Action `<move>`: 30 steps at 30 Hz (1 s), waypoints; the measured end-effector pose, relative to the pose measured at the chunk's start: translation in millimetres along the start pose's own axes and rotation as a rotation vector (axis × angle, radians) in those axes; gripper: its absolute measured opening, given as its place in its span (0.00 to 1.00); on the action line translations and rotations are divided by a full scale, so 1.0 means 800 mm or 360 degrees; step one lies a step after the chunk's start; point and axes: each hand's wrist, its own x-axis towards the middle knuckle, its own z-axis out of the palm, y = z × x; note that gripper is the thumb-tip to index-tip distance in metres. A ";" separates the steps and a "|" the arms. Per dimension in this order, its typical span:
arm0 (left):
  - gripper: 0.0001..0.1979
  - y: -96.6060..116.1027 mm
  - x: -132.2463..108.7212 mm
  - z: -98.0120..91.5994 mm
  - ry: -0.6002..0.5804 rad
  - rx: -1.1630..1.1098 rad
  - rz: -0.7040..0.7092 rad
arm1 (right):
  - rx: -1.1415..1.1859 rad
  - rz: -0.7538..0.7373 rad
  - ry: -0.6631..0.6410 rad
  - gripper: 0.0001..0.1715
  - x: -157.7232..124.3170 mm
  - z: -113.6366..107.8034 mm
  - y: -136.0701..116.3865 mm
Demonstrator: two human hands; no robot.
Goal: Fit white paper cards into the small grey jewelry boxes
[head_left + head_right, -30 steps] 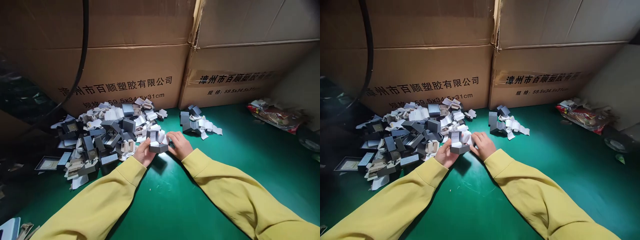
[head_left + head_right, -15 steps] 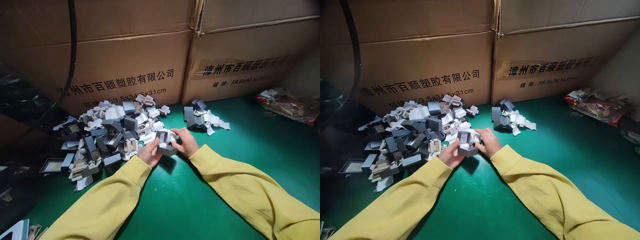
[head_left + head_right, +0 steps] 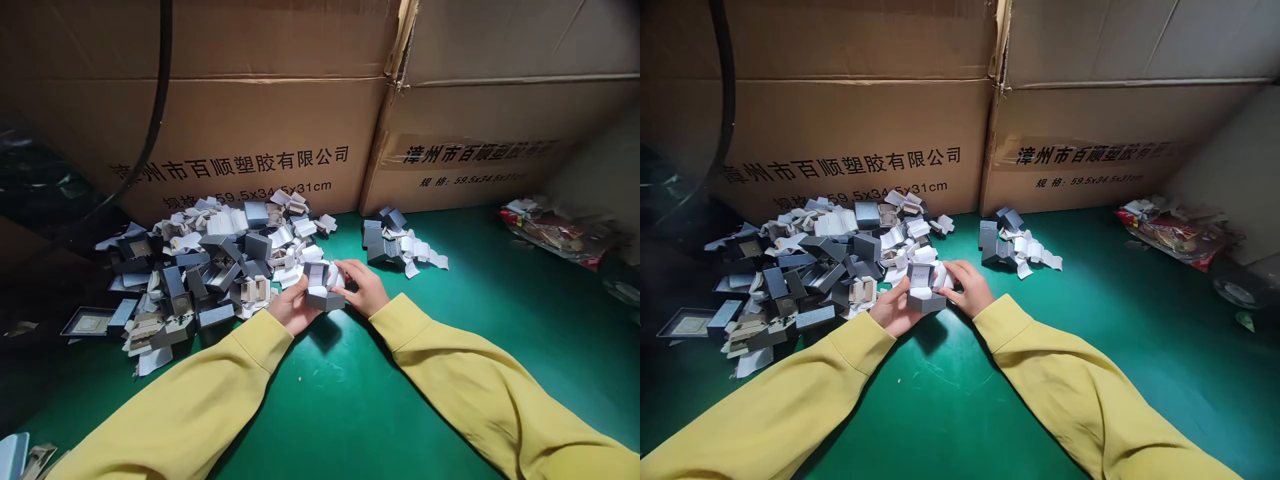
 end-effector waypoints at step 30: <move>0.26 -0.015 -0.003 -0.007 0.0410 0.1673 0.0675 | 0.0837 0.0668 0.0061 0.38 -0.020 -0.010 0.021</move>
